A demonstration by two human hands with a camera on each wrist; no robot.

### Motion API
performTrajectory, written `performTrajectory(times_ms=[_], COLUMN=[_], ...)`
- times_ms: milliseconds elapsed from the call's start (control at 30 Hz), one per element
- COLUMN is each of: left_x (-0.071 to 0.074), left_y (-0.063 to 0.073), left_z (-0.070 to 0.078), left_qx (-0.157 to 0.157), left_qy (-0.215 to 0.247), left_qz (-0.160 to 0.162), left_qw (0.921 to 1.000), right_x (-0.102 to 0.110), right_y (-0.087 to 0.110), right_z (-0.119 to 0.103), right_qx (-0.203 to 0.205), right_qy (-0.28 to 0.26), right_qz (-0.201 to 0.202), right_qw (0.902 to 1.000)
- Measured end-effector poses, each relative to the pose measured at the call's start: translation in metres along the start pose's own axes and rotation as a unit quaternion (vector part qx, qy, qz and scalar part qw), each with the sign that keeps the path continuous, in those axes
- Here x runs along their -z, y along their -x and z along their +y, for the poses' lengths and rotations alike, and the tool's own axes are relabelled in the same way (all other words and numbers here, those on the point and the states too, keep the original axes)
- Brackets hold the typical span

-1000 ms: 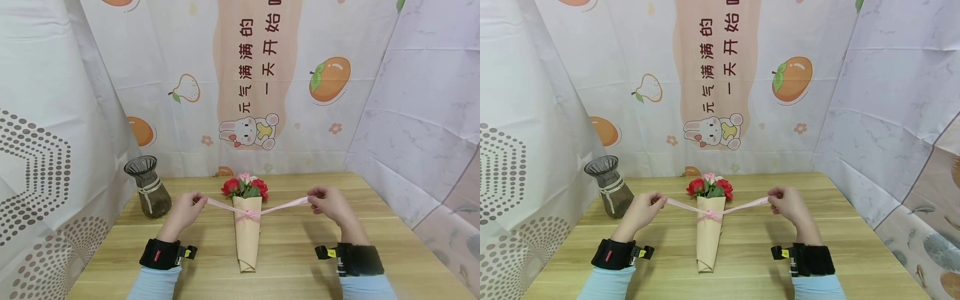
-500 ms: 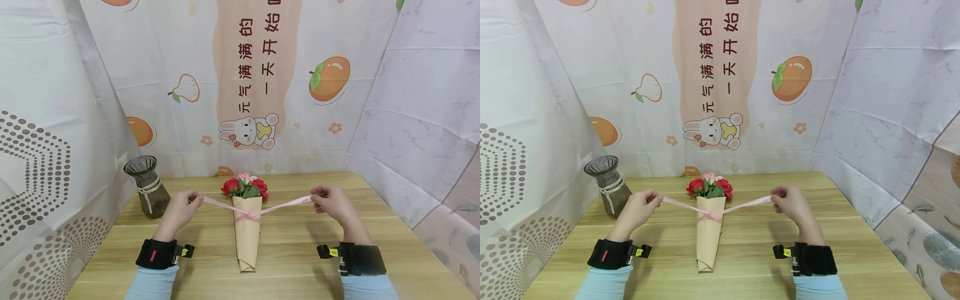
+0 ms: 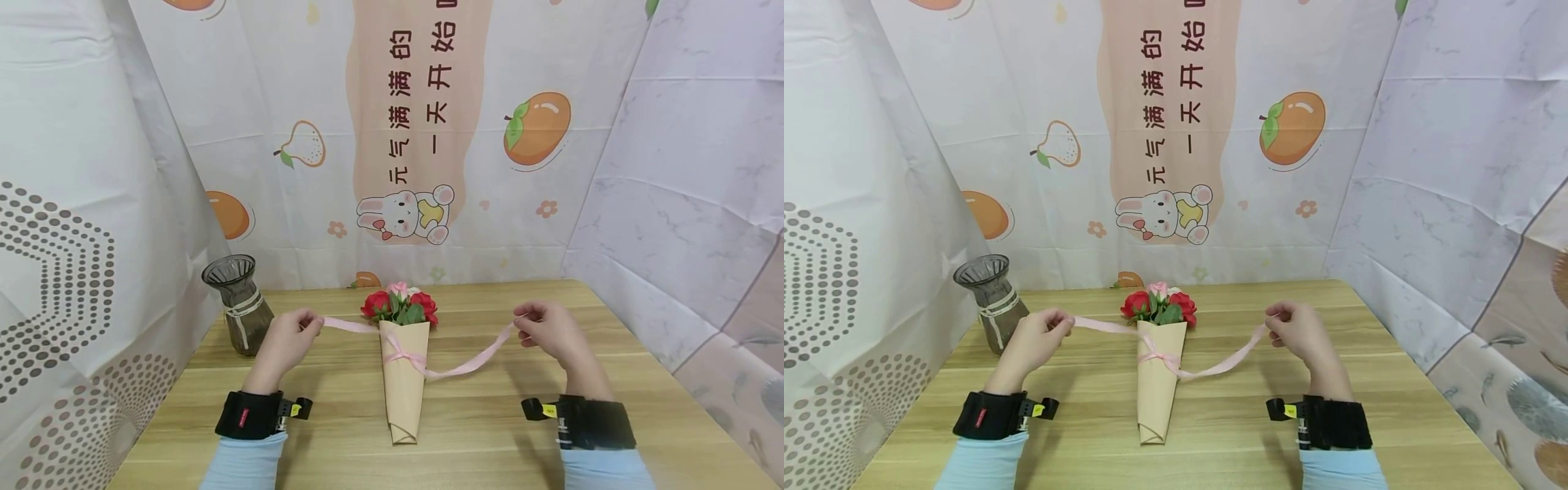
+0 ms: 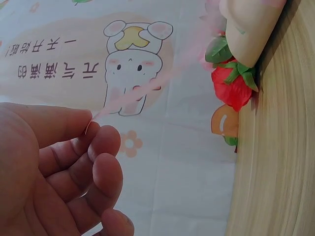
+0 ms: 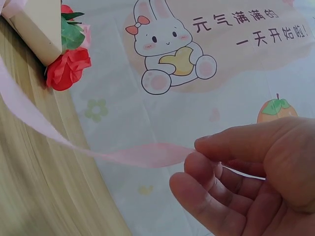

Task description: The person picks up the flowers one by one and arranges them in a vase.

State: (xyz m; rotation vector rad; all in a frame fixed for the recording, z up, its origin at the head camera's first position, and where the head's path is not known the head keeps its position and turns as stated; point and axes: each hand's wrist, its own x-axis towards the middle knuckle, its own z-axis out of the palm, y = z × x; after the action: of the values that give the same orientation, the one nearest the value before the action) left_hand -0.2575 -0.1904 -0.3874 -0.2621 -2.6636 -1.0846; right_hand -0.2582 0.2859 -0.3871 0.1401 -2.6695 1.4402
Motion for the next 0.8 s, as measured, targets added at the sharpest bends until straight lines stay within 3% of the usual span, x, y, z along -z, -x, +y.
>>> performTrajectory(times_ms=[533,800], left_x=[0.019,0.022], left_y=[0.002,0.002], left_z=[-0.016,-0.028], left_qx=[0.016,0.041], left_qy=[-0.002,-0.008], left_qz=[0.016,0.014], left_qw=[0.9997,0.999], right_x=[0.009,0.017], right_y=[-0.001,-0.001], right_z=[0.01,0.023], right_qx=[-0.028,-0.054], right_qy=[0.004,0.021], right_qz=[0.015,0.016], right_qw=[0.9995,0.9982])
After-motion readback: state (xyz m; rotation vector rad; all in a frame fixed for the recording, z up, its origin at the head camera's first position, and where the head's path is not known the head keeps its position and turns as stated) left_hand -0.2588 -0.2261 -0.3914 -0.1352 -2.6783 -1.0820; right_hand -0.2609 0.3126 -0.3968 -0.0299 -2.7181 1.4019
